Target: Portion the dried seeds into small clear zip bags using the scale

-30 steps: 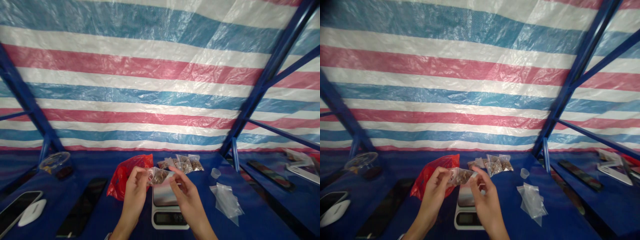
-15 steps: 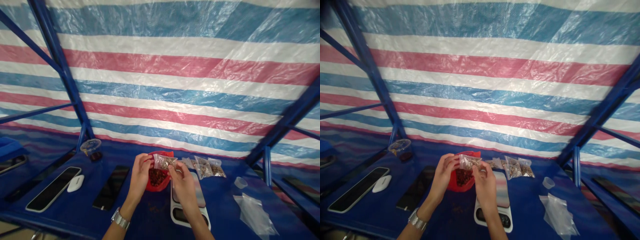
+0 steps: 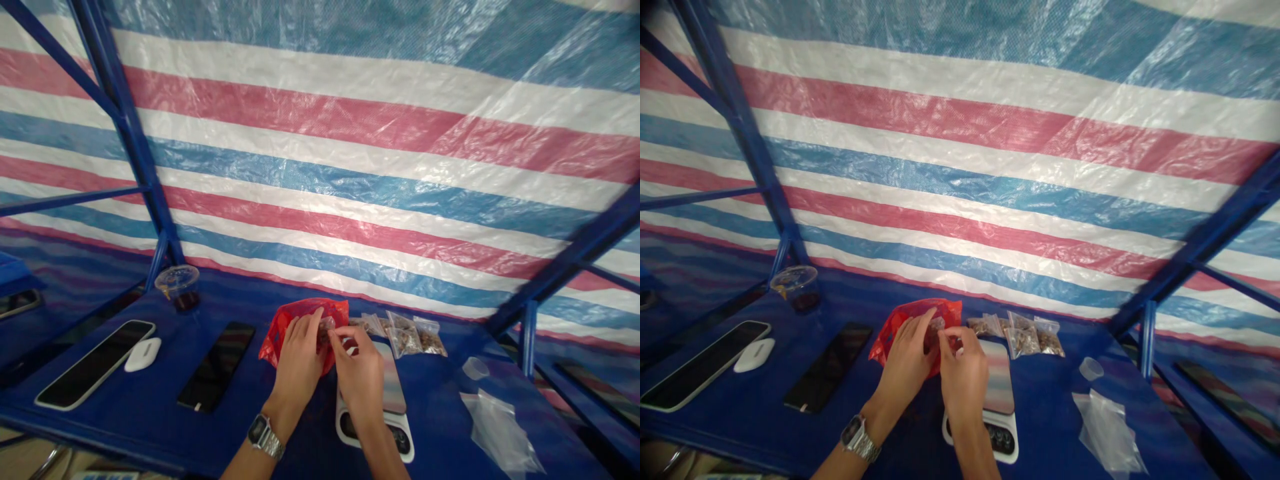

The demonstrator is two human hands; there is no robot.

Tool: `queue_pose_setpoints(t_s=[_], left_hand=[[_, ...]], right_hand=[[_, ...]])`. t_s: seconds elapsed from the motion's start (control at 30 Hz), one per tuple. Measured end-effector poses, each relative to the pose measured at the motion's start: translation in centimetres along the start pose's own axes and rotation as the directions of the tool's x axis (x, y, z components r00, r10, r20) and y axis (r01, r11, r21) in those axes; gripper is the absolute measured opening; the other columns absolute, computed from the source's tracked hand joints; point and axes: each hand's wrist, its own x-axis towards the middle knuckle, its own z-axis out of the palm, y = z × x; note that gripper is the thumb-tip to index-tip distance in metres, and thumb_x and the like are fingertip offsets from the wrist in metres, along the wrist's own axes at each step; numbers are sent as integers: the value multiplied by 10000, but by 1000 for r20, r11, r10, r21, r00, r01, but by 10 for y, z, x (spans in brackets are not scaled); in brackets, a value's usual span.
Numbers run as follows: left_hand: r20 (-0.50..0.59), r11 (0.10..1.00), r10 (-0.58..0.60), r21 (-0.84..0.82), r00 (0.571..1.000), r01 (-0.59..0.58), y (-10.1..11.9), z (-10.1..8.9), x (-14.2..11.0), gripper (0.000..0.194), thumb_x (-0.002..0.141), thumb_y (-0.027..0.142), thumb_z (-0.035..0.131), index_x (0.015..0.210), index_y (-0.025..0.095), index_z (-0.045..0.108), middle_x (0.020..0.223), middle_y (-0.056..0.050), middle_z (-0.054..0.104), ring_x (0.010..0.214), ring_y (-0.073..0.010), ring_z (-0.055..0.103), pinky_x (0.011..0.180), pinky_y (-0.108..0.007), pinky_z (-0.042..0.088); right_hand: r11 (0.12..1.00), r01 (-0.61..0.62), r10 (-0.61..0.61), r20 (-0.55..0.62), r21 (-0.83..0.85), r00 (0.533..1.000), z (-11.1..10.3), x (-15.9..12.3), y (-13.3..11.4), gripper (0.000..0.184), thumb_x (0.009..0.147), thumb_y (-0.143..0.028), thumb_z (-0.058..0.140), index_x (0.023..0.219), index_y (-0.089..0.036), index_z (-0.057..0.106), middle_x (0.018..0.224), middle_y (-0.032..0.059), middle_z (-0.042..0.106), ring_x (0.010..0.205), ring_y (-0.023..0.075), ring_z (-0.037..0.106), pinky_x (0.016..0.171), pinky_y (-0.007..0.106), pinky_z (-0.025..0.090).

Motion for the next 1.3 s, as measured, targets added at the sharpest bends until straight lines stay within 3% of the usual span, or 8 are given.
queue_pose_setpoints(t_s=[0.17,0.4,0.63,0.83,1.0,1.13,1.3], left_hand=[[62,998,67,-8,996,-66,-5,-2,2,611,880,47,609,1447,234,480,1314,-101,701,1272,-268,625,1136,-508,398],[62,1000,-20,-17,998,21,-14,-5,2,547,914,99,611,1431,239,500,1360,-124,685,1299,-279,609,1114,-515,384],[84,998,38,-50,996,-34,-16,-13,3,602,910,79,595,1469,269,478,1341,-105,689,1275,-265,620,1110,-490,392],[87,984,-107,-134,990,118,-18,-9,4,685,907,95,607,1535,260,392,1364,-115,675,1278,-257,617,1146,-497,358],[39,994,-26,-105,999,30,-22,-7,2,712,897,118,629,1549,274,387,1338,-112,678,1276,-275,611,1116,-496,382],[29,990,-43,-133,999,46,-21,-10,3,661,937,145,581,1552,280,381,1351,-119,671,1259,-272,612,1110,-499,388],[30,993,-36,-115,999,39,-17,-13,5,675,942,146,567,1570,274,355,1268,-105,696,1207,-272,627,1113,-503,378]], right_hand=[[997,1,4,-58,82,998,-2,4,1,226,917,-422,667,870,-215,744,865,58,769,737,219,684,712,328,509],[971,-6,-13,76,240,997,2,8,-2,275,908,-362,664,1129,-215,735,1011,69,786,882,231,736,826,345,574],[988,0,2,-14,153,1000,4,9,-8,288,899,-424,671,1077,-210,747,874,62,777,759,239,710,767,365,561],[975,77,-88,49,207,995,5,14,-11,318,900,-352,645,1171,-204,724,1017,82,784,904,238,724,854,366,562],[989,78,-76,-22,123,997,10,15,-13,302,896,-367,653,1137,-201,727,967,82,782,840,242,718,852,388,550],[975,176,-179,12,134,984,13,16,-13,279,925,-336,616,1147,-221,739,1014,80,775,869,230,704,853,370,546],[983,164,-157,-75,87,985,12,17,-15,256,921,-369,638,1085,-205,745,975,87,766,826,232,693,803,365,543]])
